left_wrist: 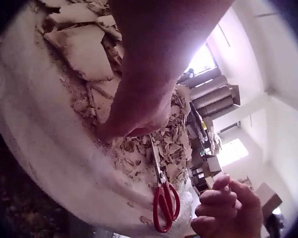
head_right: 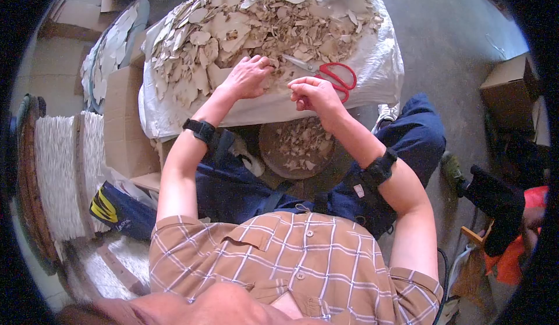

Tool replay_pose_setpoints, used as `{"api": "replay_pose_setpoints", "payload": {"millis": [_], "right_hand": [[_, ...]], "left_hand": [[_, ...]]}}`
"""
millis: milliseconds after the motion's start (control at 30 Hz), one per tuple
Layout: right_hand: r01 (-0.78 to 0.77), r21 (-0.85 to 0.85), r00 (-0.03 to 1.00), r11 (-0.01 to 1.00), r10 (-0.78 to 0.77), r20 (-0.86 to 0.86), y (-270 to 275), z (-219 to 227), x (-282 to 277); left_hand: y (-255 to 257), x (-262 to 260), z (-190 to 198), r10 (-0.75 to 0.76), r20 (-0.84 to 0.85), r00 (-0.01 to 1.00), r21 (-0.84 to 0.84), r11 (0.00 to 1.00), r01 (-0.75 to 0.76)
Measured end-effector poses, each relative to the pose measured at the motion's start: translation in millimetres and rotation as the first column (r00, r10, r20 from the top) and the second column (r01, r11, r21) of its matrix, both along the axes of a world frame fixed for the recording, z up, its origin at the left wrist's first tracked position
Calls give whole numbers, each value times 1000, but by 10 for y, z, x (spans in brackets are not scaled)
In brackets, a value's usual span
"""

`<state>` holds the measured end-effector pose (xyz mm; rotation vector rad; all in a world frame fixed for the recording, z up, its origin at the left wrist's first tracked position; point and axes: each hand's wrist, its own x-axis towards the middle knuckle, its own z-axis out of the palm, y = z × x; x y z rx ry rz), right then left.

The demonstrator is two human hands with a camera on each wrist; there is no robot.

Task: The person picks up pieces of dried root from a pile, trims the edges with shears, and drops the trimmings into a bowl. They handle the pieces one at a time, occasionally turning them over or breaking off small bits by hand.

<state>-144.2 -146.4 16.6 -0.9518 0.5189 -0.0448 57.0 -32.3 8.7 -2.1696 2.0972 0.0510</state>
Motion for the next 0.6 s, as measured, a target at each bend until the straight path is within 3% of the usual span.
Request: {"api": "replay_pose_setpoints", "payload": {"millis": [33,133,267,333,367,400,433,467,533,567,600], "right_hand": [[1,-4,1000,1000,-1,0,-5,-5,4],[7,-11,1000,1000,-7,1,-3,-4,12],[52,3,999,999,-52,12,4,28,43],[55,-29,998,998,-55,11,5,-18,55],[45,-32,999,998,-45,7,12,-28,60],[34,-36,999,999,-34,3,21,-38,69],[30,-41,1000,999,-29,6,22,-56,75],[28,-50,1000,998,-27,15,18,-87,81],[30,-99,998,995,-35,-53,-1,-88,95],[58,-127,995,990,-68,-76,-5,-96,98],[63,-127,994,990,-74,-79,9,-67,109]], "left_hand": [[-25,-3,21,-13,11,1000,77,997,12],[-80,36,34,-111,91,990,89,991,103],[-53,103,159,-85,45,995,67,994,82],[-27,87,292,4,-343,939,-182,981,-71],[-43,118,303,-47,-316,948,-332,941,-64],[-41,128,332,-48,-309,950,-339,939,-63],[-32,131,359,96,-528,844,-325,895,-305],[-34,143,392,205,-717,666,-254,813,-523],[-7,186,391,207,-738,643,-289,763,-578],[60,130,340,179,-942,285,-95,673,-734],[121,9,346,104,-987,-124,162,593,-789]]}}
